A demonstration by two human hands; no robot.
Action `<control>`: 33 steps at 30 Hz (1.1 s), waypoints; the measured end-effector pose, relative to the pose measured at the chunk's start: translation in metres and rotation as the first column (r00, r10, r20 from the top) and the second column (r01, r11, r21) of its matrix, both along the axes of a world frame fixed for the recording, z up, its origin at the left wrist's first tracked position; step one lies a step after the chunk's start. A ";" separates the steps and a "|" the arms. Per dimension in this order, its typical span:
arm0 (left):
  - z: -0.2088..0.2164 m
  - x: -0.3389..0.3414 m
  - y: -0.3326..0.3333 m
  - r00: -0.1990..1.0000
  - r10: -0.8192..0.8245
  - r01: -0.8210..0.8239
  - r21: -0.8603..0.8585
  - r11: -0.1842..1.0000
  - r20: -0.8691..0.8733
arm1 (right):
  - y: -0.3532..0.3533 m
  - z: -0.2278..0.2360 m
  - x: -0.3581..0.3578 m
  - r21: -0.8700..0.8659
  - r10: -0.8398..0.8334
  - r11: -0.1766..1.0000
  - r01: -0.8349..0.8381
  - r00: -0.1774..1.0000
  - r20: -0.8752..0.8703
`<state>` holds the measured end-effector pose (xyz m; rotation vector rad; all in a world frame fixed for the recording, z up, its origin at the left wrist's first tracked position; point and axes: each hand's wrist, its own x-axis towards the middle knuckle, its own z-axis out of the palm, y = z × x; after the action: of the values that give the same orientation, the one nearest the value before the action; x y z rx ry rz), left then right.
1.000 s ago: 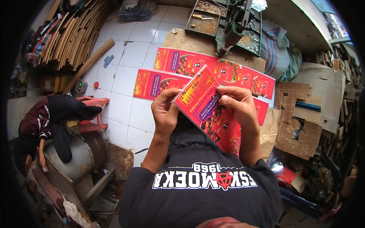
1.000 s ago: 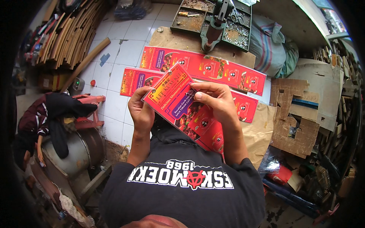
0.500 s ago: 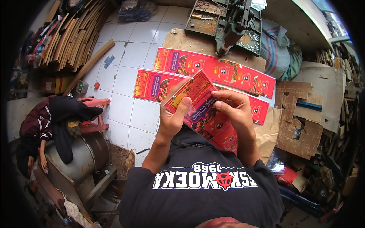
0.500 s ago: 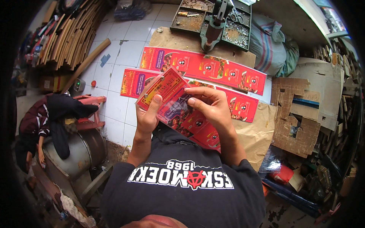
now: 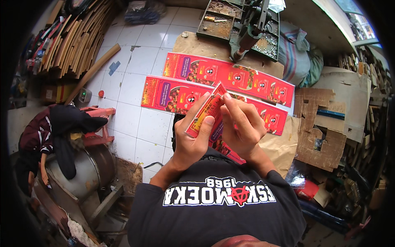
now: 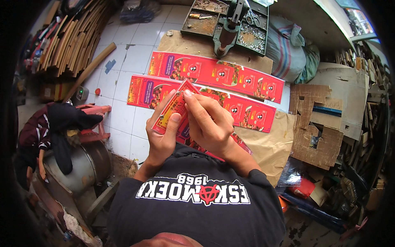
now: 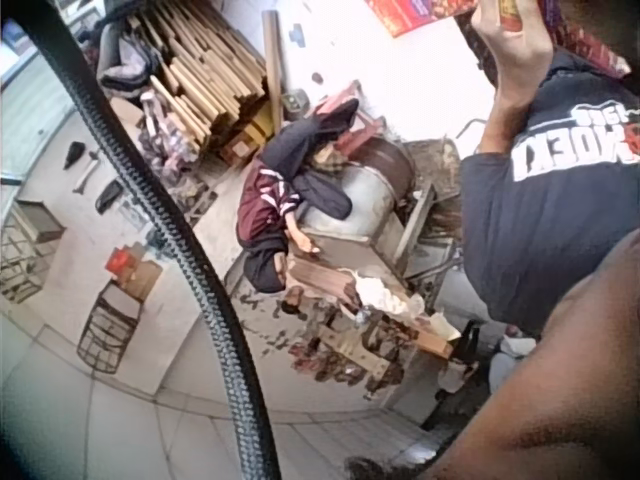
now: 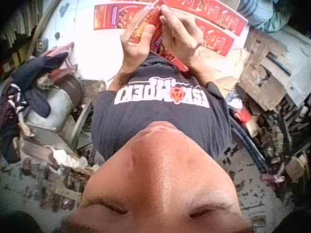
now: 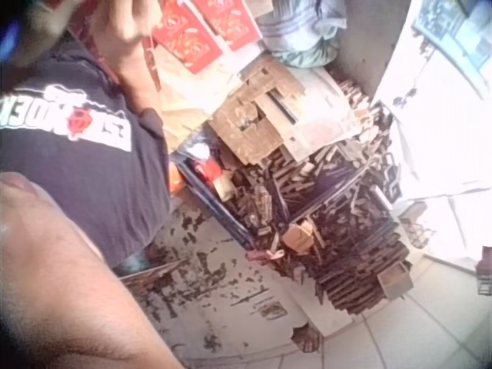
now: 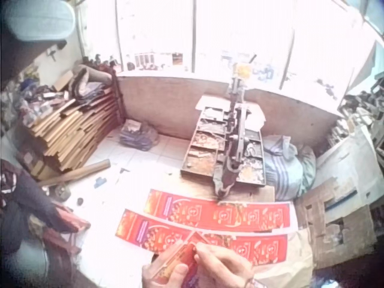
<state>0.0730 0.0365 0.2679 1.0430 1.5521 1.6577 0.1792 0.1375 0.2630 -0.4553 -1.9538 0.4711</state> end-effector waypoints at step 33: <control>-0.004 0.008 -0.009 0.928 0.058 -0.021 0.104 0.994 -0.369 | -0.006 0.001 0.011 0.326 0.039 0.939 -0.111 0.975 0.219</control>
<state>0.0810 0.0276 0.2639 1.4546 1.7499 1.6450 0.1899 0.1311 0.2643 -0.2167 -2.2096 0.1315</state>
